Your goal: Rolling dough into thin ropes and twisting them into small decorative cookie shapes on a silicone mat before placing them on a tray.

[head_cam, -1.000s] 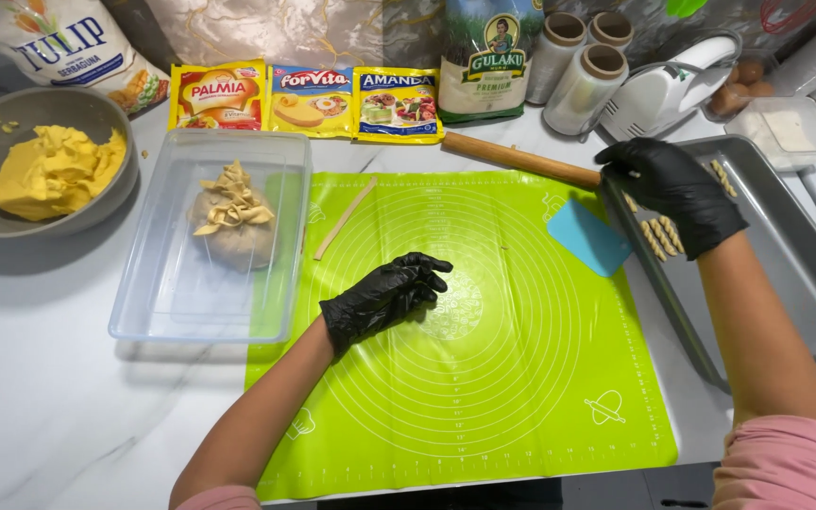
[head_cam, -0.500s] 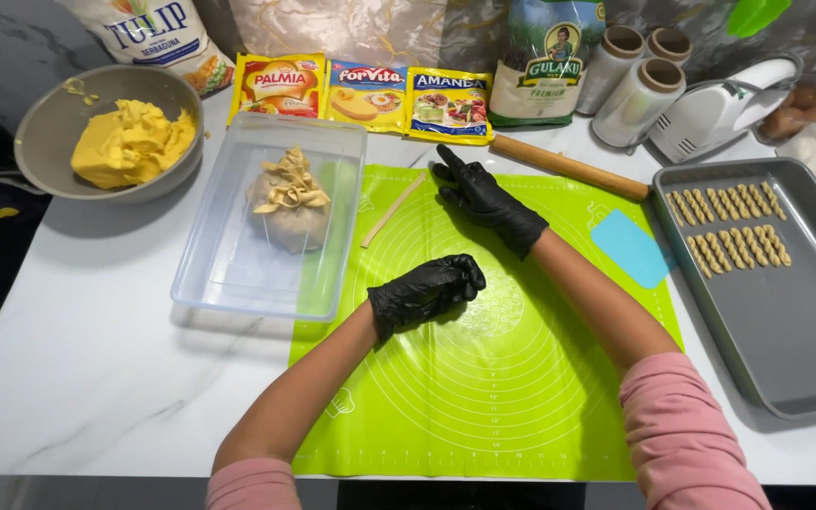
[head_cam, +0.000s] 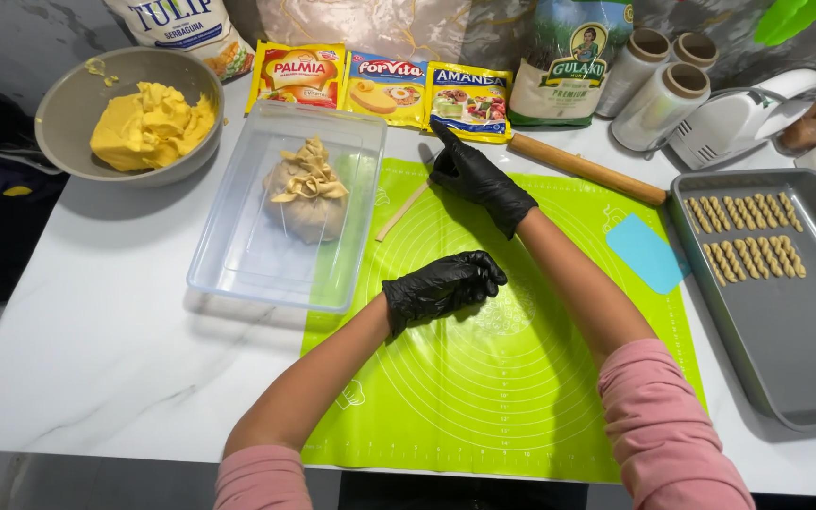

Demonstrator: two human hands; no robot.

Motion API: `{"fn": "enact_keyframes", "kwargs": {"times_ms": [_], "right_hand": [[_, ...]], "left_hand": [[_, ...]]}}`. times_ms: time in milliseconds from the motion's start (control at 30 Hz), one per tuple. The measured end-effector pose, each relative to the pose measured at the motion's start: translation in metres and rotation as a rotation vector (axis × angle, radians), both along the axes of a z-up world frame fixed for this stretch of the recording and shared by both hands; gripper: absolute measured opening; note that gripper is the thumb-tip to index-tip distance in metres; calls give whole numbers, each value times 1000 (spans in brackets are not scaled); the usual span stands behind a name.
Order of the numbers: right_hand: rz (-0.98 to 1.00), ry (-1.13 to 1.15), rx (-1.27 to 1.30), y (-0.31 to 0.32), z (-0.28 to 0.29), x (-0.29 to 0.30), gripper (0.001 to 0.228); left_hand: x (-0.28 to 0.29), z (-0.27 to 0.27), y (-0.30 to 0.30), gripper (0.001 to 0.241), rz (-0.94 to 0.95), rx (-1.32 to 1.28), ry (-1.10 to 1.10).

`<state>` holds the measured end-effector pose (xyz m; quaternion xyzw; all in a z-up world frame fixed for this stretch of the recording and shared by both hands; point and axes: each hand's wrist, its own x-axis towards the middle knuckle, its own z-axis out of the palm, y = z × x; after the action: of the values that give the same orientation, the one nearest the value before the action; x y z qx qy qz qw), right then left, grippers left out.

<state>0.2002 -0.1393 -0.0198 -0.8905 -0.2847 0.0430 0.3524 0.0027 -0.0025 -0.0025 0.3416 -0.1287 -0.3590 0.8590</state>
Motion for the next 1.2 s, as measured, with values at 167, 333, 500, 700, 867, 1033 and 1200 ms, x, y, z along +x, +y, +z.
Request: {"fn": "enact_keyframes", "kwargs": {"times_ms": [167, 333, 500, 700, 867, 1033, 1200], "right_hand": [[61, 12, 120, -8, 10, 6, 87], [190, 30, 382, -20, 83, -45, 75], [109, 208, 581, -40, 153, -109, 51], [-53, 288, 534, -54, 194, -167, 47], [-49, 210, 579, -63, 182, -182, 52], [-52, 221, 480, -86, 145, -202, 52], [-134, 227, 285, -136, 81, -217, 48]], "left_hand": [[4, -9, -2, 19, 6, 34, -18], [11, 1, -1, 29, -73, 243, -75], [3, 59, 9, 79, -305, 65, -612], [-5, 147, 64, 60, 63, 265, -740], [5, 134, 67, 35, 361, 182, -529], [5, 132, 68, 33, 438, 342, -624], [12, 113, 59, 32, 341, 492, -971]]}}
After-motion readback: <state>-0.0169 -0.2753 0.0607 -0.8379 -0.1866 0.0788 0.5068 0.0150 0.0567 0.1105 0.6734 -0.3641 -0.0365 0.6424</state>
